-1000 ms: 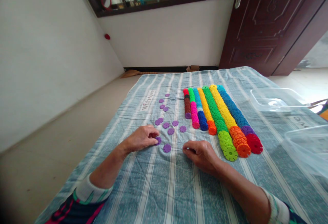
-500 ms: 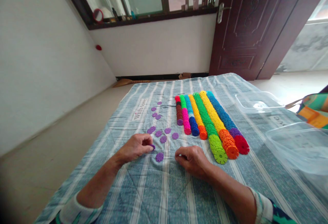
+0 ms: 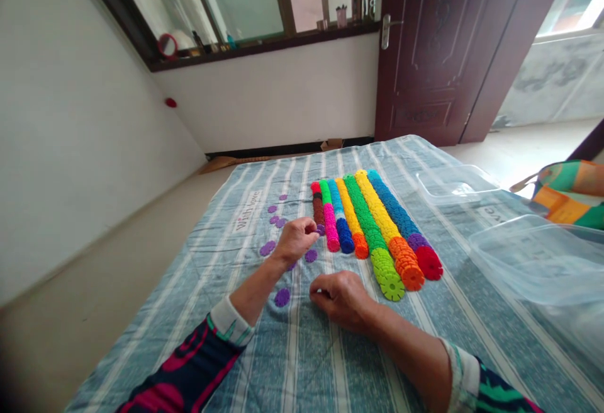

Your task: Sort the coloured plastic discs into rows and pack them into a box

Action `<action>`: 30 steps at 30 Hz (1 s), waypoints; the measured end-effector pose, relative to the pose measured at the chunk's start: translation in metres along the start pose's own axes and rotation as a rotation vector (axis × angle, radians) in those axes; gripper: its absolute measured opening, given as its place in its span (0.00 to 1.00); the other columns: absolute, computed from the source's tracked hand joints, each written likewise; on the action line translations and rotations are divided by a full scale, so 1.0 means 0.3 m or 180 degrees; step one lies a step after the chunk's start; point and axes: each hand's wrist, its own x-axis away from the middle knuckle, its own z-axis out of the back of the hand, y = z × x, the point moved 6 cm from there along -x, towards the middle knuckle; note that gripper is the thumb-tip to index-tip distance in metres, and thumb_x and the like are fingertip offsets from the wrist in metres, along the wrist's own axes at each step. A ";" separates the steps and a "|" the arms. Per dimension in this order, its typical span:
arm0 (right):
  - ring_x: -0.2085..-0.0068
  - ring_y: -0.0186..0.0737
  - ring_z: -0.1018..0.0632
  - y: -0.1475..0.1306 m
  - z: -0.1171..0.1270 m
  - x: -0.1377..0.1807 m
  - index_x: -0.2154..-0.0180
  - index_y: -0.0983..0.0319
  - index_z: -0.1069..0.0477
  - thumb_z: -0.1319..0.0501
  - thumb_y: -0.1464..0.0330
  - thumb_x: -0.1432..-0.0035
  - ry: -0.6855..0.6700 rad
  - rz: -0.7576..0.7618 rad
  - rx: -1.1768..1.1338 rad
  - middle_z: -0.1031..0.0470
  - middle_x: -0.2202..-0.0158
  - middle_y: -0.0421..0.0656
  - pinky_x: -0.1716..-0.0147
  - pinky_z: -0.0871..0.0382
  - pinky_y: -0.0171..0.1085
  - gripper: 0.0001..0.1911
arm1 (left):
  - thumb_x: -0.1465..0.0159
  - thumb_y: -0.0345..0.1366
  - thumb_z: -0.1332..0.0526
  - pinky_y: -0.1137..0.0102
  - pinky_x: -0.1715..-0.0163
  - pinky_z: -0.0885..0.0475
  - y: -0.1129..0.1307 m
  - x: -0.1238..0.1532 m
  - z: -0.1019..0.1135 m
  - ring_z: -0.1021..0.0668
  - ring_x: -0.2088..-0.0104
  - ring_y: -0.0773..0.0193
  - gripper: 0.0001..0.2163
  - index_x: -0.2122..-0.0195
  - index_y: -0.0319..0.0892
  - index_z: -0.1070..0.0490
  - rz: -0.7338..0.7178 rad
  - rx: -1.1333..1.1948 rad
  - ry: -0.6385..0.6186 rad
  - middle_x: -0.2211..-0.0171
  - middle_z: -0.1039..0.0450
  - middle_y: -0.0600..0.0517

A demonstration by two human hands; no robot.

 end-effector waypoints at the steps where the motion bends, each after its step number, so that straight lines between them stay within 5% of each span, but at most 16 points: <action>1: 0.73 0.34 0.26 0.000 0.000 -0.001 0.68 0.60 0.23 0.42 0.71 0.43 0.0008 0.0008 0.0024 0.23 0.74 0.39 0.72 0.42 0.31 0.09 | 0.48 0.27 0.41 0.72 0.72 0.38 0.002 -0.009 -0.008 0.32 0.74 0.68 0.04 0.78 0.41 0.32 0.0000 -0.0064 0.0014 0.79 0.34 0.56; 15: 0.74 0.33 0.28 -0.006 0.005 -0.004 0.69 0.60 0.23 0.41 0.72 0.45 0.0001 -0.0031 0.0088 0.24 0.76 0.38 0.73 0.44 0.31 0.08 | 0.47 0.24 0.41 0.71 0.63 0.33 0.002 -0.029 -0.023 0.28 0.68 0.66 0.08 0.68 0.40 0.28 -0.0130 -0.0421 0.0245 0.68 0.31 0.51; 24: 0.75 0.33 0.28 -0.010 0.008 -0.004 0.69 0.60 0.23 0.41 0.72 0.44 -0.0030 -0.0068 0.0076 0.25 0.77 0.38 0.73 0.43 0.31 0.08 | 0.46 0.28 0.40 0.70 0.64 0.34 -0.003 -0.017 -0.042 0.28 0.66 0.63 0.02 0.72 0.41 0.31 -0.0089 -0.0600 0.0154 0.70 0.31 0.50; 30: 0.74 0.33 0.28 -0.008 0.006 -0.003 0.69 0.60 0.23 0.41 0.72 0.44 0.0003 -0.0018 0.0093 0.25 0.76 0.38 0.73 0.44 0.31 0.08 | 0.45 0.30 0.41 0.71 0.66 0.36 -0.002 0.006 0.037 0.29 0.69 0.65 0.02 0.75 0.40 0.31 -0.0071 -0.0550 0.0235 0.73 0.31 0.51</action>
